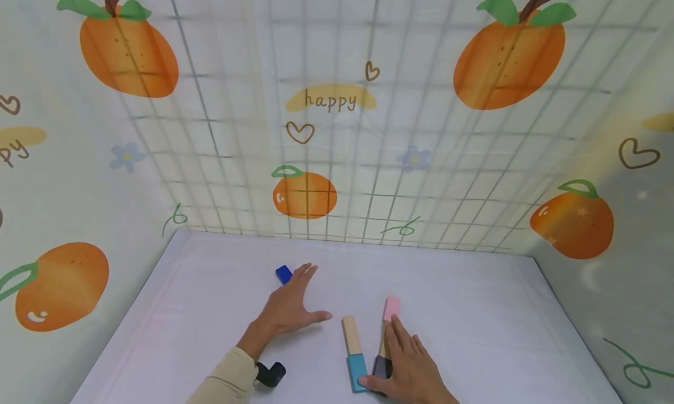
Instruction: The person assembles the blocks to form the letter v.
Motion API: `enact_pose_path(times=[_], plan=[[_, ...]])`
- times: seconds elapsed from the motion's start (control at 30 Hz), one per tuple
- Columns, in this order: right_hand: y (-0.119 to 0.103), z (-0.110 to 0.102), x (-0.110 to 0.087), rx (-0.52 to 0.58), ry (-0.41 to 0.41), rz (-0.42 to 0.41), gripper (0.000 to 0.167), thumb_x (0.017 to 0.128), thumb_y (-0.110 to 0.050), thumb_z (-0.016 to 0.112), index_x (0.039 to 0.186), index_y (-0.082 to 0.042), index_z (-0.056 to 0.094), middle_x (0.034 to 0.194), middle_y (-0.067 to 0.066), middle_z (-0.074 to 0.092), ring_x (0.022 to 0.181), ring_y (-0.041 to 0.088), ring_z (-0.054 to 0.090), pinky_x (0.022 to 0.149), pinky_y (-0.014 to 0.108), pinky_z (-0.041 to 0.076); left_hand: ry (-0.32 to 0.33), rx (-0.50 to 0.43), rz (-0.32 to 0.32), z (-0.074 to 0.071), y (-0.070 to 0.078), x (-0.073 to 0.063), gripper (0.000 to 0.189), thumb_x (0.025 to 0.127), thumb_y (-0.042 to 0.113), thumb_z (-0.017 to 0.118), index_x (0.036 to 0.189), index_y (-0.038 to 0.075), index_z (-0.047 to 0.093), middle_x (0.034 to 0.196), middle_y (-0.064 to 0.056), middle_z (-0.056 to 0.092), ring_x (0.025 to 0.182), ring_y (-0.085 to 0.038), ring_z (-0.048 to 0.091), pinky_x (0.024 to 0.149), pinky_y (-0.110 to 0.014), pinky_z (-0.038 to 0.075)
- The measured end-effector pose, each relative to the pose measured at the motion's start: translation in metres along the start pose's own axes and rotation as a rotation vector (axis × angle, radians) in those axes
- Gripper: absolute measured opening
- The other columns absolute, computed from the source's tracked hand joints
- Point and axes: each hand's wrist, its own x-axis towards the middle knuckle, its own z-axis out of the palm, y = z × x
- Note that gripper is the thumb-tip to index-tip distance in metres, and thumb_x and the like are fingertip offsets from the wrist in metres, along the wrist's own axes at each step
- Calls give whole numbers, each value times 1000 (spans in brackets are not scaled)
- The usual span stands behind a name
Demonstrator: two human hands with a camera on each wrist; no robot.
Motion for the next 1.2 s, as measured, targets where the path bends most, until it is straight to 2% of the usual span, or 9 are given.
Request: enact_pose_path(times=[0.4, 0.63, 0.87, 1.2], plan=[[0, 1, -2, -1, 11, -15, 137, 63, -93, 61, 156, 3, 31, 162, 25, 24, 142, 44, 36, 113, 63, 27, 25, 16, -45, -3, -17, 3, 106, 79, 67, 74, 161, 19, 27, 166, -5, 24, 133, -34, 52, 96, -61, 48], [1, 0, -3, -12, 12, -27, 135, 65, -91, 62, 156, 4, 30, 163, 24, 24, 142, 44, 37, 113, 63, 28, 34, 7, -69, -8, -24, 4, 107, 78, 67, 75, 160, 18, 28, 166, -7, 24, 125, -34, 59, 94, -57, 51], [1, -1, -3, -2, 11, -37, 134, 66, -89, 63, 155, 5, 30, 163, 25, 23, 142, 44, 35, 113, 63, 27, 38, 2, -100, -12, -30, 4, 108, 77, 67, 76, 160, 17, 29, 165, -11, 24, 132, -36, 52, 95, -60, 49], [1, 0, -2, 7, 18, -30, 135, 65, -90, 63, 155, 4, 30, 163, 25, 24, 142, 44, 36, 113, 63, 27, 54, 18, -138, -12, -39, 7, 107, 77, 64, 78, 159, 17, 30, 164, -12, 27, 132, -39, 51, 98, -63, 46]])
